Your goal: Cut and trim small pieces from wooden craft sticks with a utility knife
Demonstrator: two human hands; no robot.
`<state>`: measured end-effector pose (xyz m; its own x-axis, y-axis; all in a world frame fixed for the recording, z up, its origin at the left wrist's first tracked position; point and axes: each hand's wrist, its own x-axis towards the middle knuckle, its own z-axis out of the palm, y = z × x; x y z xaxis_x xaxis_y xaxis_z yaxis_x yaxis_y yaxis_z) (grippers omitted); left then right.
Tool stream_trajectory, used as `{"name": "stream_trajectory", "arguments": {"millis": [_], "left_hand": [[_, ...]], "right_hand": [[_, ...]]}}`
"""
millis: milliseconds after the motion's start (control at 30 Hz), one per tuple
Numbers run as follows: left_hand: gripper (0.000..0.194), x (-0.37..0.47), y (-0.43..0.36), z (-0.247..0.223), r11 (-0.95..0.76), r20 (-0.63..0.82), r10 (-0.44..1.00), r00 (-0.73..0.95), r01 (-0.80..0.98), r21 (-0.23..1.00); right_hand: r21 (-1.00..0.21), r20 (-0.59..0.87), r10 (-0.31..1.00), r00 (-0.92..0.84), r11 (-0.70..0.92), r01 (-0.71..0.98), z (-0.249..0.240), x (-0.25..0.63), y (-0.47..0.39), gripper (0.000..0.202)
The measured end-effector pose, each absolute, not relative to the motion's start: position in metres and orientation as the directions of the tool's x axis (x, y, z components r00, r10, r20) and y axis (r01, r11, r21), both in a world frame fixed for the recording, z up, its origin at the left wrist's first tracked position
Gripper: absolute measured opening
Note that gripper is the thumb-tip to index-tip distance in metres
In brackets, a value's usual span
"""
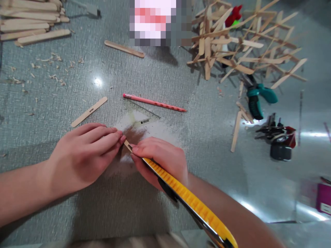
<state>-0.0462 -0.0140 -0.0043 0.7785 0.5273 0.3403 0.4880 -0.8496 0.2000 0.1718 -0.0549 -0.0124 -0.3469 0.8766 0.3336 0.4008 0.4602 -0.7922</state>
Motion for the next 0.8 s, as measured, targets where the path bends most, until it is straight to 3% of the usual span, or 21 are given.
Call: {"name": "stream_trajectory", "arguments": {"millis": [400, 800], "left_hand": [[0.026, -0.0447, -0.0169, -0.0036, -0.859, 0.282, 0.512, 0.811, 0.492, 0.143], [0.019, -0.0460, -0.0183, -0.0018, -0.860, 0.235, 0.510, 0.827, 0.496, 0.122]], "right_hand": [[-0.767, 0.363, 0.853, -0.375, 0.502, 0.400, -0.0093, 0.1671, -0.0545, 0.027], [-0.715, 0.360, 0.838, -0.409, 0.530, 0.456, -0.0053, 0.1695, -0.0551, 0.027]]}}
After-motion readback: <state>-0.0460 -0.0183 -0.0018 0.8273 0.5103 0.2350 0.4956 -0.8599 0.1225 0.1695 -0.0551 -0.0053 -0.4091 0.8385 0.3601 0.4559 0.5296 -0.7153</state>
